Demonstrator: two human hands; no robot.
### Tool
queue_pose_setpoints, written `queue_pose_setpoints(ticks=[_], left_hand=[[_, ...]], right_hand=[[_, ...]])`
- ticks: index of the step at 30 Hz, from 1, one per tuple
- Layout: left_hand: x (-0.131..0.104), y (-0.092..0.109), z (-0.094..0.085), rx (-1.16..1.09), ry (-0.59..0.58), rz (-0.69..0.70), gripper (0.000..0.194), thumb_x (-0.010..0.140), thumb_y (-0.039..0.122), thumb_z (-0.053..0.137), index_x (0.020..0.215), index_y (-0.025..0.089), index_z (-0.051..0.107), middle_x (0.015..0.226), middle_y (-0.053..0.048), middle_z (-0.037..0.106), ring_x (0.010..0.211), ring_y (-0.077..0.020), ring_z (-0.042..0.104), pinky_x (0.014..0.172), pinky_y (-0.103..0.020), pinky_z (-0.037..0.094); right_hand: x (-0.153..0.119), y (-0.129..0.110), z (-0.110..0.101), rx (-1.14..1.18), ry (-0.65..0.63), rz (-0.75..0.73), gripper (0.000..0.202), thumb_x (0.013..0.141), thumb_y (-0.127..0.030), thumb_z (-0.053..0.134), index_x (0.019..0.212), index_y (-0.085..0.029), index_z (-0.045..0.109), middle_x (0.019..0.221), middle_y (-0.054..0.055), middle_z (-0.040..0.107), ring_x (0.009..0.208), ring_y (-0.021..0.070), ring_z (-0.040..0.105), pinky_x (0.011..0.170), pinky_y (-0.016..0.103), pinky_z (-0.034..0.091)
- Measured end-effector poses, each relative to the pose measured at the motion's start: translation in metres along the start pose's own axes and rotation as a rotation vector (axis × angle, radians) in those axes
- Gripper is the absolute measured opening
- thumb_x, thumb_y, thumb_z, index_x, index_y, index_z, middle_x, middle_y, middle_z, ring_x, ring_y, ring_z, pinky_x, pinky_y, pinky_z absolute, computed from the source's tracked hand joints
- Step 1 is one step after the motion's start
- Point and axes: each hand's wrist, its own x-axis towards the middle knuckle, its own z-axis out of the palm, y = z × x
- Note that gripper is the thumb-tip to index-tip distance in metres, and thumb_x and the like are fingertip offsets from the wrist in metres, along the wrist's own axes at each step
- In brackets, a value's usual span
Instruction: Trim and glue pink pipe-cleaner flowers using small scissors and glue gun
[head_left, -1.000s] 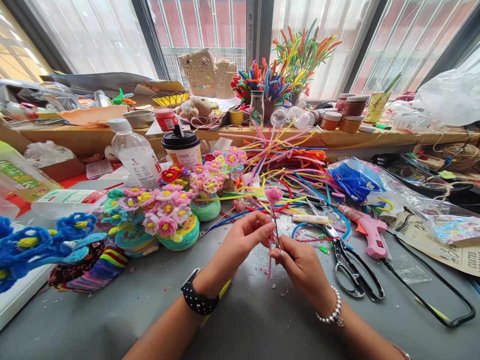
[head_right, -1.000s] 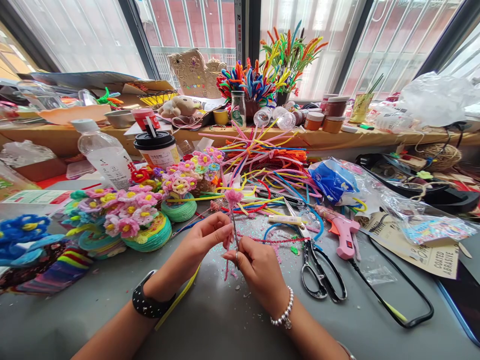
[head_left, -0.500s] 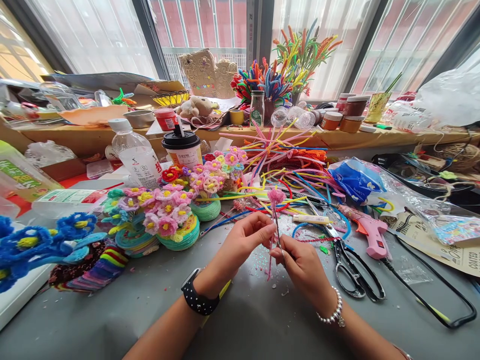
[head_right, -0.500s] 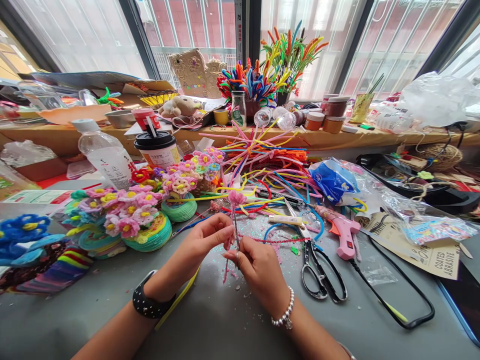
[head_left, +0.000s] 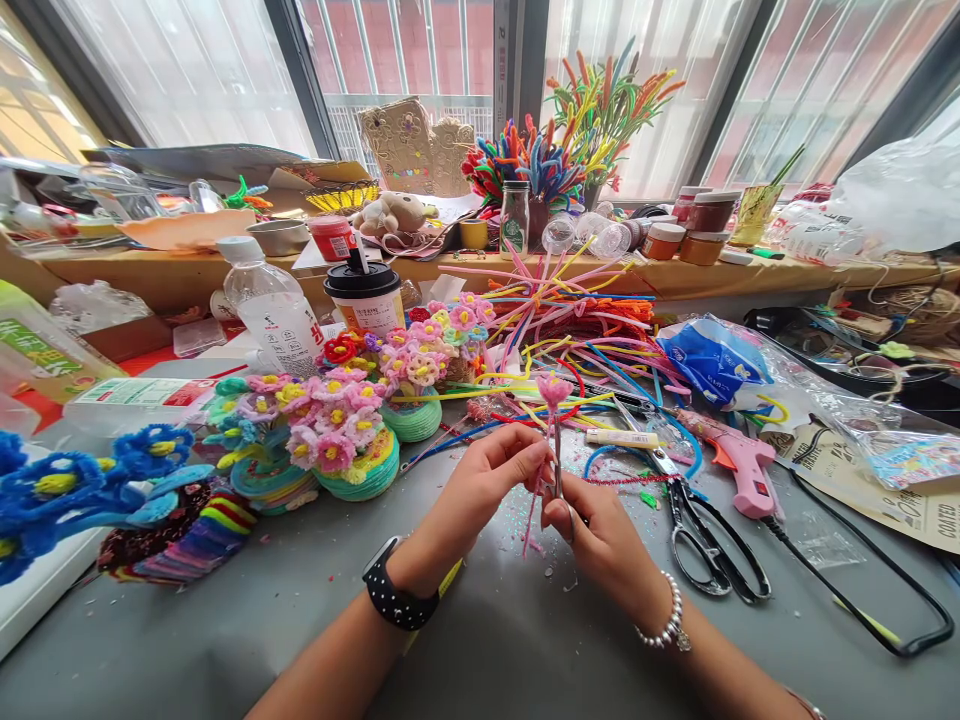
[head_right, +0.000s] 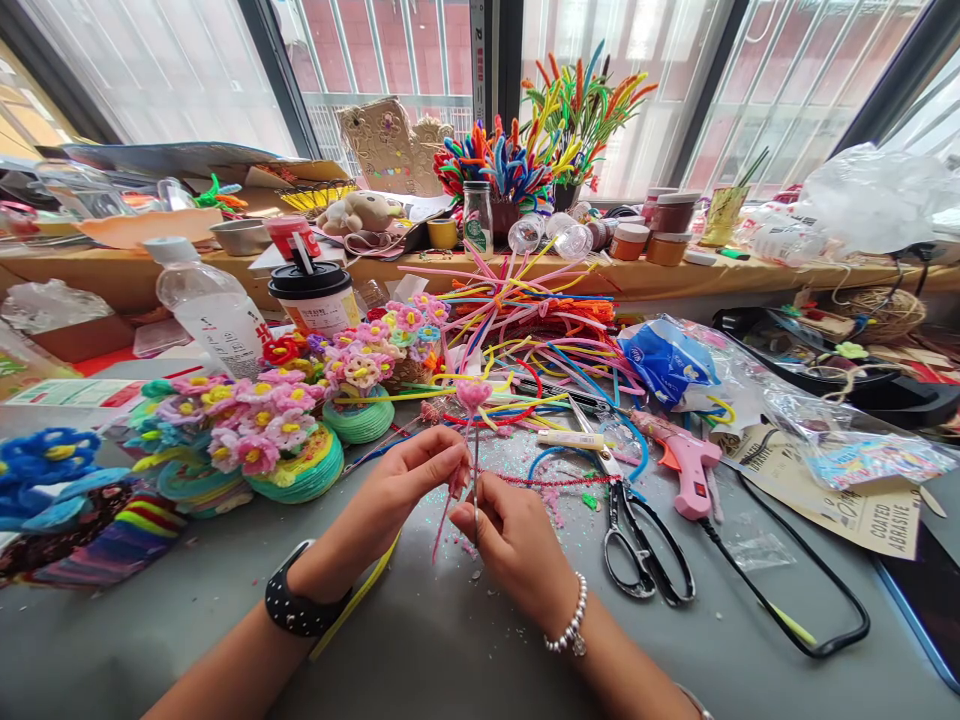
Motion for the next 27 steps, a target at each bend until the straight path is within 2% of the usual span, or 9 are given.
queue_pose_setpoints(ticks=[13, 18, 27], left_hand=[[0.0001, -0.0005, -0.001, -0.028, -0.034, -0.001, 0.015, 0.077, 0.025, 0.051, 0.067, 0.014, 0.051, 0.06, 0.003, 0.049, 0.058, -0.0078, 0.043, 0.06, -0.021, 0.037], [0.0001, 0.0002, -0.0008, -0.019, -0.036, -0.004, 0.016, 0.078, 0.025, 0.05, 0.067, 0.014, 0.051, 0.06, 0.002, 0.048, 0.058, -0.0084, 0.043, 0.06, -0.021, 0.037], [0.0004, -0.0006, -0.0005, -0.003, -0.007, -0.014, 0.016, 0.076, 0.029, 0.052, 0.067, 0.015, 0.051, 0.06, 0.002, 0.048, 0.058, -0.0091, 0.043, 0.059, -0.022, 0.037]], right_hand=[[0.0007, -0.0034, -0.0013, 0.006, -0.03, -0.001, 0.055, 0.078, -0.066, 0.02, 0.061, -0.018, 0.041, 0.051, -0.002, 0.044, 0.046, 0.0102, 0.037, 0.044, 0.022, 0.028], [0.0002, -0.0009, -0.0004, -0.034, -0.007, -0.006, 0.057, 0.078, -0.065, 0.019, 0.062, -0.017, 0.046, 0.051, -0.001, 0.045, 0.047, 0.0108, 0.039, 0.044, 0.022, 0.029], [0.0, 0.0012, 0.0011, -0.081, 0.049, -0.02, 0.056, 0.08, -0.062, 0.021, 0.056, -0.018, 0.045, 0.048, -0.002, 0.045, 0.043, 0.0097, 0.04, 0.043, 0.021, 0.03]])
